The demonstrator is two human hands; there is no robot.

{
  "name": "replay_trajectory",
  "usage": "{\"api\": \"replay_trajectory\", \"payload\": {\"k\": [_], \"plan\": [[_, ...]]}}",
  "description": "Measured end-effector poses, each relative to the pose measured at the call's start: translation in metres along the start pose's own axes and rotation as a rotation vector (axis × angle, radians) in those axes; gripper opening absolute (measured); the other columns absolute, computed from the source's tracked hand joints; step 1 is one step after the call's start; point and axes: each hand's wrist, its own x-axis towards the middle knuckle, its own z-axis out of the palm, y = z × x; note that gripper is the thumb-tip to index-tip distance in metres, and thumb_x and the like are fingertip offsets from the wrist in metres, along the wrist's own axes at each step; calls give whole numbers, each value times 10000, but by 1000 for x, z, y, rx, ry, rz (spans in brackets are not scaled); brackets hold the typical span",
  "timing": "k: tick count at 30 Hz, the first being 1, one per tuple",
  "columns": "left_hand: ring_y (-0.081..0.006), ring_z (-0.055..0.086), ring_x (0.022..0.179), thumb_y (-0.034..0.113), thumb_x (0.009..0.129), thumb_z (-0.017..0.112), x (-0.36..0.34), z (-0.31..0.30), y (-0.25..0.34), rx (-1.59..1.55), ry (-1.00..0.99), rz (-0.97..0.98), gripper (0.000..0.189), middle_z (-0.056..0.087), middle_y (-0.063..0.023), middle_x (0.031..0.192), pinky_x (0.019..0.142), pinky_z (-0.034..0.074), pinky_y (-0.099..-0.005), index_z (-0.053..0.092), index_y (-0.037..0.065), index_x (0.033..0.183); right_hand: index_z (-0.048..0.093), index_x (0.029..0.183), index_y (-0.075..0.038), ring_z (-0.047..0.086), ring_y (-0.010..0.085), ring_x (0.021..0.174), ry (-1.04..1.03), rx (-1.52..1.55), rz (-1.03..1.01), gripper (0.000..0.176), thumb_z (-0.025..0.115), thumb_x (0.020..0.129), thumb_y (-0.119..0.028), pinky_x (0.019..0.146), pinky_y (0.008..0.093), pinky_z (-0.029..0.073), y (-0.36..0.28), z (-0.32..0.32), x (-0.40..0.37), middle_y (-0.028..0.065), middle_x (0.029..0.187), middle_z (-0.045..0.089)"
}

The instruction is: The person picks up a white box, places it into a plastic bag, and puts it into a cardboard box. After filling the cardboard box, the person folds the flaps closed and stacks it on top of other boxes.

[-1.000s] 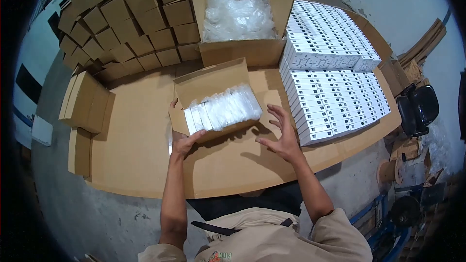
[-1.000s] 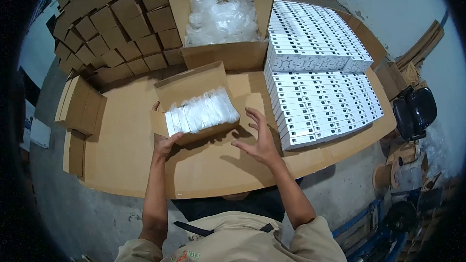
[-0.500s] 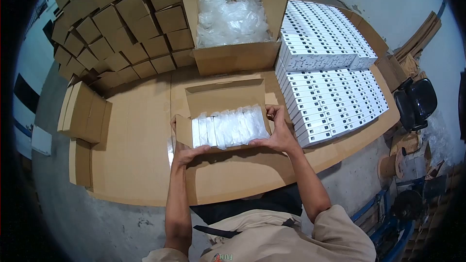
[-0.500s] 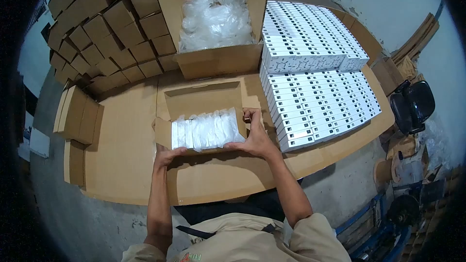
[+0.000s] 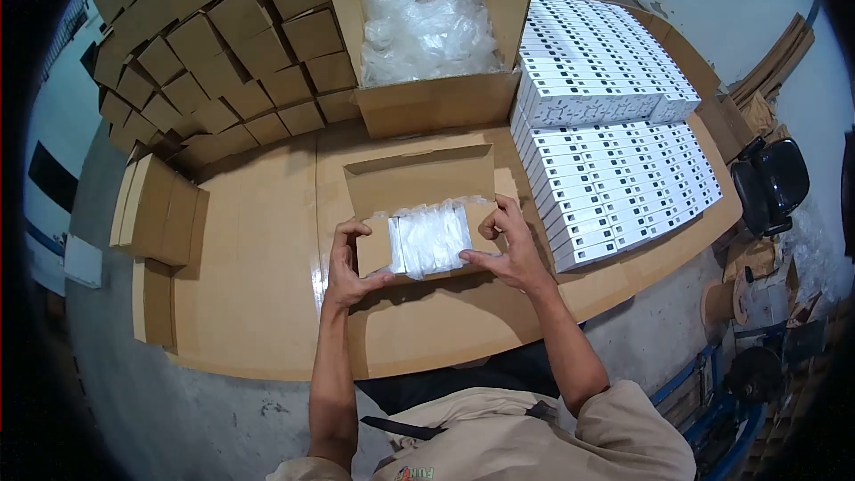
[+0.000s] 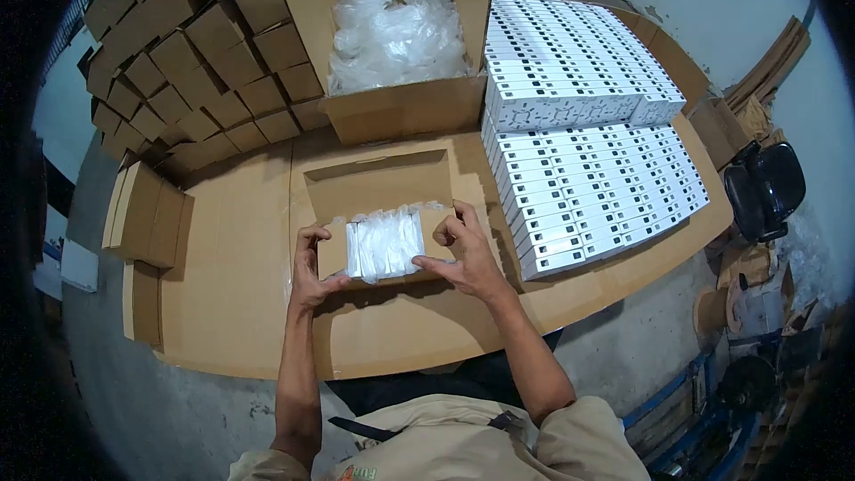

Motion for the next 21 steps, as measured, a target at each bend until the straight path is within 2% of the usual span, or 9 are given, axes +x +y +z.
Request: {"api": "replay_trajectory", "payload": {"k": [4, 7, 10, 13, 16, 17, 19, 21], "plan": [[-246, 526, 1231, 177, 575, 970, 1, -1, 2, -64, -41, -41, 747, 518, -84, 1309, 1081, 404, -385, 511, 116, 1161, 571, 852, -33, 514, 240, 959, -40, 13, 90, 404, 914, 775, -232, 874, 397, 490, -11, -4, 0, 125, 1086, 499], [-280, 504, 1333, 176, 579, 975, 4, 7, 7, -107, 16, 36, 679, 474, -137, 1482, 1122, 389, -400, 547, 109, 1102, 584, 873, -28, 550, 346, 1144, -92, -68, 95, 402, 909, 780, -246, 987, 472, 475, -7, -6, -1, 200, 1182, 550], [-304, 471, 1394, 170, 592, 976, 3, 8, 8, -127, 35, 35, 603, 380, -165, 1594, 1159, 357, -404, 589, 107, 1050, 615, 887, -26, 493, 452, 1308, -92, -133, 105, 400, 910, 770, -269, 1084, 514, 422, -10, -6, -4, 280, 1294, 558], [-273, 504, 1348, 90, 601, 961, 1, 3, 1, 20, 5, 113, 545, 413, -122, 1548, 1146, 383, -389, 604, 110, 1013, 636, 972, -32, 477, 479, 1337, -19, -303, 4, 405, 905, 769, -257, 1094, 521, 419, -15, -3, -10, 300, 1451, 468], [-232, 520, 1310, -2, 592, 938, -7, 17, 22, -259, 102, -136, 518, 474, -78, 1457, 1128, 410, -374, 587, 110, 956, 624, 1055, -41, 462, 470, 1349, 99, -393, -77, 398, 881, 793, -195, 1102, 533, 411, -35, 0, -18, 298, 1506, 393], [-200, 529, 1275, -33, 584, 936, -7, 19, 25, -263, 113, -109, 563, 506, -50, 1369, 1113, 427, -364, 559, 114, 974, 607, 1208, -58, 437, 460, 1372, 128, -343, -47, 483, 857, 800, -127, 1105, 529, 407, -33, 7, -26, 317, 1540, 323], [-205, 522, 1284, 9, 585, 959, -10, 20, 18, -277, 139, -53, 603, 509, -61, 1365, 1116, 426, -374, 545, 119, 1009, 642, 1227, -78, 418, 467, 1382, 222, -177, -38, 481, 848, 793, -100, 1115, 525, 389, -28, 26, -51, 329, 1523, 339], [-215, 514, 1294, 52, 583, 980, -11, 20, 12, -268, 156, 4, 644, 512, -74, 1362, 1118, 423, -381, 532, 123, 1040, 669, 1225, -87, 415, 467, 1372, 277, -141, -82, 475, 844, 783, -75, 1103, 512, 381, -24, 42, -65, 325, 1478, 380]]}}
